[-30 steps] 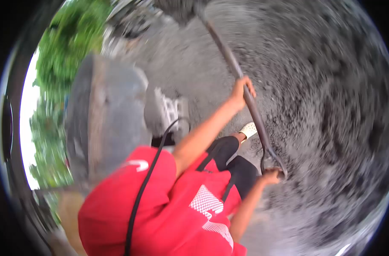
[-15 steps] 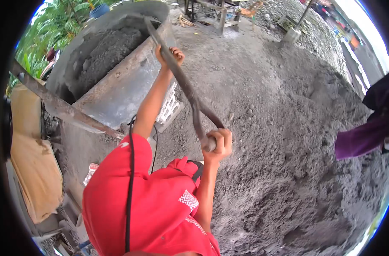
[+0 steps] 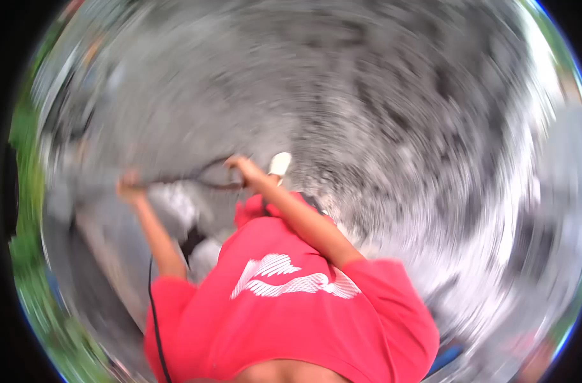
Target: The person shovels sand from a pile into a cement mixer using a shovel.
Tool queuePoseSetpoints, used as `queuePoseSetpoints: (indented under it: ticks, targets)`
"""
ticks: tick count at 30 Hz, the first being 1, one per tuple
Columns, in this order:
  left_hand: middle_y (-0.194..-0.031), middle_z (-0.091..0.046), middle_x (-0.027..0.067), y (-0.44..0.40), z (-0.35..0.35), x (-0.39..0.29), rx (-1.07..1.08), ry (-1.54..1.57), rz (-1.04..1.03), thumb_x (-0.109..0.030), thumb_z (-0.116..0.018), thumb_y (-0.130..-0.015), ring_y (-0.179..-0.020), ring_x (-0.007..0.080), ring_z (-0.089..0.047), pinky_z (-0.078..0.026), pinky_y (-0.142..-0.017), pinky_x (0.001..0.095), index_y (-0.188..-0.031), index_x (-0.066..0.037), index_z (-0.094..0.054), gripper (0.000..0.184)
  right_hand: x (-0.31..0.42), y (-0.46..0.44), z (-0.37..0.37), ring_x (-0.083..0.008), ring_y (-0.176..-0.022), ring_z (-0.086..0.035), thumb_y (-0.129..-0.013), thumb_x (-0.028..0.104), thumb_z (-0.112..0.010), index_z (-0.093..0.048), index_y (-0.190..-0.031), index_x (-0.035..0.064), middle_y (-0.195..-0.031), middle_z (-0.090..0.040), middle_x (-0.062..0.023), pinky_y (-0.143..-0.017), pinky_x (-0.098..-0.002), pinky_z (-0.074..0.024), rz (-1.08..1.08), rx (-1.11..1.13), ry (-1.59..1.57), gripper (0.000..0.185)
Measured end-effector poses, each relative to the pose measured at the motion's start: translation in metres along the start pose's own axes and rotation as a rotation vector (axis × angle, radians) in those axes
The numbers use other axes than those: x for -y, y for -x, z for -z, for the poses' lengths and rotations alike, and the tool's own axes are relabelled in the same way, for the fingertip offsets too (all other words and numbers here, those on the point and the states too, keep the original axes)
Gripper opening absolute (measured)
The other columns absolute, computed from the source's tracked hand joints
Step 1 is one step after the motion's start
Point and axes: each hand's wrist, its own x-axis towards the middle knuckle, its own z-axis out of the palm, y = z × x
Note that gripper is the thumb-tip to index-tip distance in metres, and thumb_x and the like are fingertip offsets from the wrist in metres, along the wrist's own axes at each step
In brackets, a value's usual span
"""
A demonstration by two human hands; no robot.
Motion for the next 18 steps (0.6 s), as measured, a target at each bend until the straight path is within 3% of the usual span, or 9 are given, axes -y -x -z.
queuePoseSetpoints:
  ticks: [2,3,5,6,8,10,12,14,18]
  targets:
    - [-0.056,-0.045,0.0028,-0.011,0.010,0.044,0.046,-0.290,0.133,-0.026,-0.042,-0.078,-0.053,0.0142,-0.046,-0.048,-0.071,0.0441,-0.060,-0.015,-0.049,0.022,0.014,0.025,0.028,-0.0156,-0.046,-0.039,-0.062,0.031,-0.067,-0.059,-0.081,0.0128,-0.062,-0.045,-0.0049,-0.043,-0.0301,-0.0324,-0.116,-0.118,-0.128,0.027]
    - [-0.054,-0.043,0.0028,0.019,-0.069,0.096,-0.553,-0.326,0.133,-0.029,-0.045,-0.072,-0.052,0.0145,-0.047,-0.048,-0.069,0.0460,-0.057,-0.016,-0.045,0.020,-0.012,-0.004,0.057,-0.0163,-0.050,-0.042,-0.065,0.027,-0.066,-0.061,-0.080,0.0101,-0.062,-0.046,-0.0042,-0.045,-0.0312,-0.0343,-0.137,-0.138,-0.210,0.024]
    - [-0.054,-0.040,-0.0002,0.017,-0.001,0.152,-0.543,-0.152,0.272,-0.026,-0.043,-0.067,-0.050,0.0151,-0.045,-0.046,-0.059,0.0325,-0.055,-0.019,-0.035,0.017,0.001,0.049,0.077,-0.0177,-0.055,-0.051,-0.063,0.025,-0.066,-0.061,-0.079,0.0027,-0.066,-0.055,-0.0091,-0.046,-0.0325,-0.0382,0.113,-0.379,-0.053,0.027]
    - [-0.055,-0.039,-0.0011,0.047,-0.037,0.195,-0.734,-0.056,0.275,-0.023,-0.044,-0.067,-0.049,0.0145,-0.045,-0.043,-0.054,0.0276,-0.055,-0.018,-0.032,0.017,0.005,0.072,0.096,-0.0198,-0.057,-0.055,-0.060,0.025,-0.068,-0.061,-0.078,-0.0012,-0.066,-0.057,-0.0128,-0.046,-0.0344,-0.0415,0.146,-0.480,0.155,0.033]
    - [-0.056,-0.040,0.0000,0.082,-0.013,0.274,-0.617,-0.125,0.458,-0.019,-0.042,-0.064,-0.049,0.0143,-0.046,-0.043,-0.053,0.0282,-0.055,-0.017,-0.030,0.015,-0.001,0.111,0.121,-0.0227,-0.065,-0.059,-0.060,0.023,-0.069,-0.058,-0.078,-0.0081,-0.072,-0.060,-0.0151,-0.056,-0.0367,-0.0469,0.393,-0.616,0.056,0.037]
    - [-0.059,-0.046,0.0035,0.129,-0.027,0.357,-0.362,-0.290,0.693,-0.022,-0.044,-0.060,-0.053,0.0205,-0.051,-0.046,-0.060,0.0328,-0.054,-0.015,-0.035,0.013,0.028,0.194,0.138,-0.0245,-0.076,-0.060,-0.060,0.024,-0.070,-0.047,-0.101,-0.0078,-0.087,-0.061,-0.0201,-0.065,-0.0363,-0.0488,0.329,-0.839,0.147,0.057]
    - [-0.060,-0.048,0.0055,0.182,-0.078,0.416,-0.365,-0.522,1.002,-0.022,-0.045,-0.057,-0.063,0.0251,-0.052,-0.046,-0.071,0.0399,-0.056,-0.011,-0.038,0.013,0.032,0.257,0.133,-0.0261,-0.075,-0.061,-0.059,0.024,-0.070,-0.043,-0.105,-0.0054,-0.087,-0.060,-0.0198,-0.066,-0.0368,-0.0489,0.337,-1.060,0.109,0.061]
    - [-0.062,-0.050,0.0033,0.202,-0.063,0.473,-0.340,0.047,1.383,-0.028,-0.046,-0.063,-0.063,0.0233,-0.052,-0.045,-0.074,0.0386,-0.058,-0.013,-0.038,0.018,0.030,0.313,0.105,-0.0251,-0.075,-0.060,-0.062,0.019,-0.067,-0.041,-0.113,-0.0005,-0.084,-0.059,-0.0173,-0.067,-0.0357,-0.0483,0.458,-1.219,0.162,0.060]
    - [-0.057,-0.047,-0.0040,0.265,-0.163,0.520,-0.299,0.216,1.565,-0.017,-0.048,-0.068,-0.054,0.0124,-0.049,-0.046,-0.054,0.0263,-0.060,-0.013,-0.041,0.012,-0.007,0.362,0.052,-0.0233,-0.078,-0.060,-0.065,0.019,-0.068,-0.043,-0.116,0.0017,-0.086,-0.059,-0.0167,-0.069,-0.0351,-0.0474,0.519,-1.442,0.007,0.059]
